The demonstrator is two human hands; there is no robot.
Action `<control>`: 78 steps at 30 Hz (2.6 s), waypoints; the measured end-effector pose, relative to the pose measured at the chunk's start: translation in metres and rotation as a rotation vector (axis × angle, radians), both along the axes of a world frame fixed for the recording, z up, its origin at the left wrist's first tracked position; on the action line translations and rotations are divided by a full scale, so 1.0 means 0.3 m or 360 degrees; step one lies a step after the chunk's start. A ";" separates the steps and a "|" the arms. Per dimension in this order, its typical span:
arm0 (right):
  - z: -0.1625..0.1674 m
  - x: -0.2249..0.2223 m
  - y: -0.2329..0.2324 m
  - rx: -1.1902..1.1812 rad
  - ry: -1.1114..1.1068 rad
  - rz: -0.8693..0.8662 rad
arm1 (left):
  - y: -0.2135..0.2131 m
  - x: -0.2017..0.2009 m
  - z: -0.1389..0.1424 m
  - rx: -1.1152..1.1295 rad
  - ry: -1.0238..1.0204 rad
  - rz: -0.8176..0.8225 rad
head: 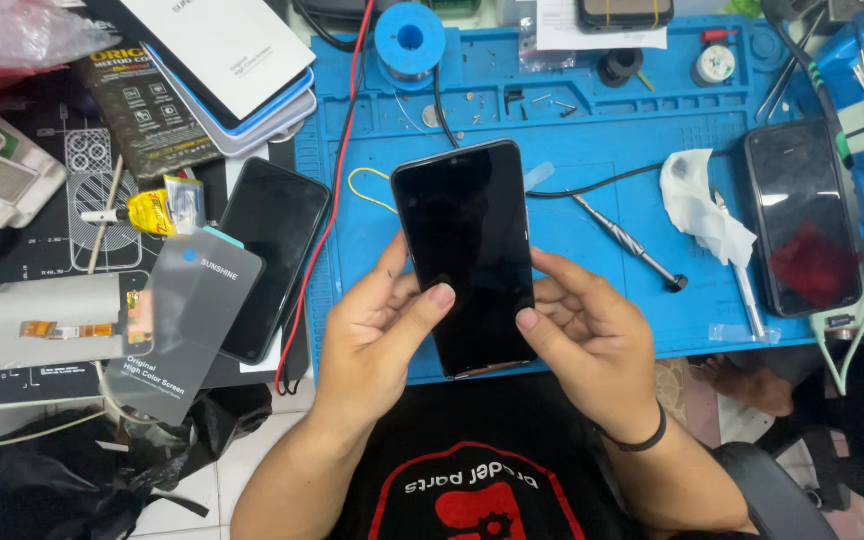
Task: The person secures a smartphone with rubber bands, likely to hold a screen in place after repair. They then handle a second smartphone, inspecting its edges and screen before placing it on the workbench.
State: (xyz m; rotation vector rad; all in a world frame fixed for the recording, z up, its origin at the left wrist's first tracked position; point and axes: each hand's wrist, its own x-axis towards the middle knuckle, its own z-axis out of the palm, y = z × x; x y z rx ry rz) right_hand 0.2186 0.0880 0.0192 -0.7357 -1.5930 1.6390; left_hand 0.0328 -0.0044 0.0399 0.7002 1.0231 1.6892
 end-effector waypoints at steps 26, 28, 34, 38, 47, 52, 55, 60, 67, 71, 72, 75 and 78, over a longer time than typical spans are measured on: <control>0.004 0.010 0.005 0.0486 -0.0366 -0.0166 | -0.005 0.014 -0.018 -0.0074 0.0107 0.0017; 0.003 0.011 0.006 0.0463 -0.0393 -0.0165 | -0.004 0.014 -0.018 -0.0091 0.0108 0.0014; 0.006 0.010 0.005 0.0429 -0.0372 -0.0151 | -0.001 0.014 -0.012 -0.0047 0.0089 0.0004; 0.008 0.011 0.005 0.0486 -0.0391 -0.0159 | 0.001 0.013 -0.011 -0.0039 0.0083 0.0006; 0.011 0.009 0.003 0.0485 -0.0361 -0.0145 | 0.001 0.017 -0.025 0.0009 0.0038 0.0002; 0.011 0.008 0.007 0.0457 -0.0342 -0.0137 | 0.004 0.019 -0.024 0.0010 0.0042 0.0003; 0.007 0.009 0.008 0.0459 -0.0369 -0.0147 | 0.002 0.019 -0.021 -0.0021 0.0093 0.0014; -0.004 0.010 0.008 0.0439 -0.0385 -0.0150 | 0.002 0.019 -0.020 -0.0015 0.0100 0.0028; -0.007 0.003 0.014 0.0482 -0.0464 -0.0196 | 0.013 0.018 -0.023 -0.0011 0.0091 0.0032; -0.004 -0.004 0.020 0.0434 -0.0456 -0.0168 | 0.016 0.015 -0.025 -0.0051 0.0122 0.0044; -0.003 -0.005 0.022 0.0399 -0.0450 -0.0162 | 0.017 0.014 -0.026 -0.0064 0.0118 0.0047; -0.003 -0.004 0.023 0.0323 -0.0450 -0.0148 | 0.018 0.015 -0.031 -0.0097 0.0123 0.0062; -0.013 -0.004 0.027 0.0312 -0.0433 -0.0143 | 0.024 0.016 -0.043 -0.0101 0.0131 0.0078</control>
